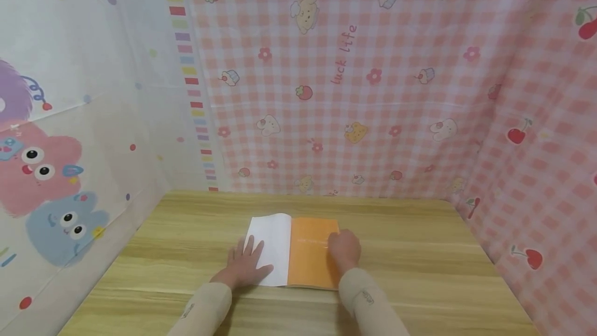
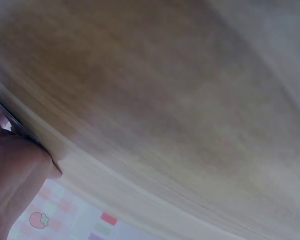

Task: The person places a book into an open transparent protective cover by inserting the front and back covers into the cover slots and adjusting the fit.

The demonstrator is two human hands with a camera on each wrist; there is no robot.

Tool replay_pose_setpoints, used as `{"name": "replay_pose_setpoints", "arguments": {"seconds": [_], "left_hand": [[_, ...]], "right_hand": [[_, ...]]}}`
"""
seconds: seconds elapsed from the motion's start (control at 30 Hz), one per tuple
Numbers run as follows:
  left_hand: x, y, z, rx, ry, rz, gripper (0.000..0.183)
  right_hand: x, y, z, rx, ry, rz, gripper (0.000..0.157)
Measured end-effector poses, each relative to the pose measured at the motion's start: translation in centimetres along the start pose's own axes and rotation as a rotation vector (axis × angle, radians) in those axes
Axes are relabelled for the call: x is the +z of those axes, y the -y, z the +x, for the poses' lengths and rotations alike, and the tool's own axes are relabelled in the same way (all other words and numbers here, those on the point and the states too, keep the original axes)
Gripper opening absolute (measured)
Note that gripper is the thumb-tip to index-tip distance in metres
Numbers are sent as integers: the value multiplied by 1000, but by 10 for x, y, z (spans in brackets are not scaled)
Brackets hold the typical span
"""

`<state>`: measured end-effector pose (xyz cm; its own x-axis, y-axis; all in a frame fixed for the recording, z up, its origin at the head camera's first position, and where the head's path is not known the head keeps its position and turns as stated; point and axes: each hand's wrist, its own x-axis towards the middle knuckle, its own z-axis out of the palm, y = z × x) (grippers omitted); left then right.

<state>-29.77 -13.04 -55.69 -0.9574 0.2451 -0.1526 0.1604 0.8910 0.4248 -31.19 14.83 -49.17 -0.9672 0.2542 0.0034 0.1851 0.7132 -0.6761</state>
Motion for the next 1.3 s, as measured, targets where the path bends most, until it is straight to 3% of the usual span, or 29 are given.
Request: {"name": "replay_pose_setpoints", "arguments": {"seconds": [0.1, 0.27, 0.4, 0.6, 0.7, 0.83, 1.0, 1.3], "left_hand": [[-2, -2, -1, 9, -1, 6, 86], [-6, -7, -4, 15, 18, 12, 86], [-8, -8, -5, 15, 23, 16, 86], [-4, -1, 1, 12, 12, 5, 86], [-1, 4, 4, 22, -3, -17, 85], [-1, 7, 4, 37, -9, -43, 83], [-2, 7, 1, 50, -24, -95, 86], [2, 15, 5, 72, -81, -165, 85]], "right_hand": [[-4, -1, 4, 55, 8, 128, 38], [-12, 0, 11, 232, 114, 511, 22], [-19, -1, 18, 249, 193, 651, 23], [-24, 0, 27, 130, 353, 588, 30], [-24, 4, 29, 43, 375, 575, 35], [-21, 22, 24, -27, 297, 559, 34], [-14, 47, 17, -15, 180, 542, 31], [1, 74, 7, -45, 151, 520, 32]]}}
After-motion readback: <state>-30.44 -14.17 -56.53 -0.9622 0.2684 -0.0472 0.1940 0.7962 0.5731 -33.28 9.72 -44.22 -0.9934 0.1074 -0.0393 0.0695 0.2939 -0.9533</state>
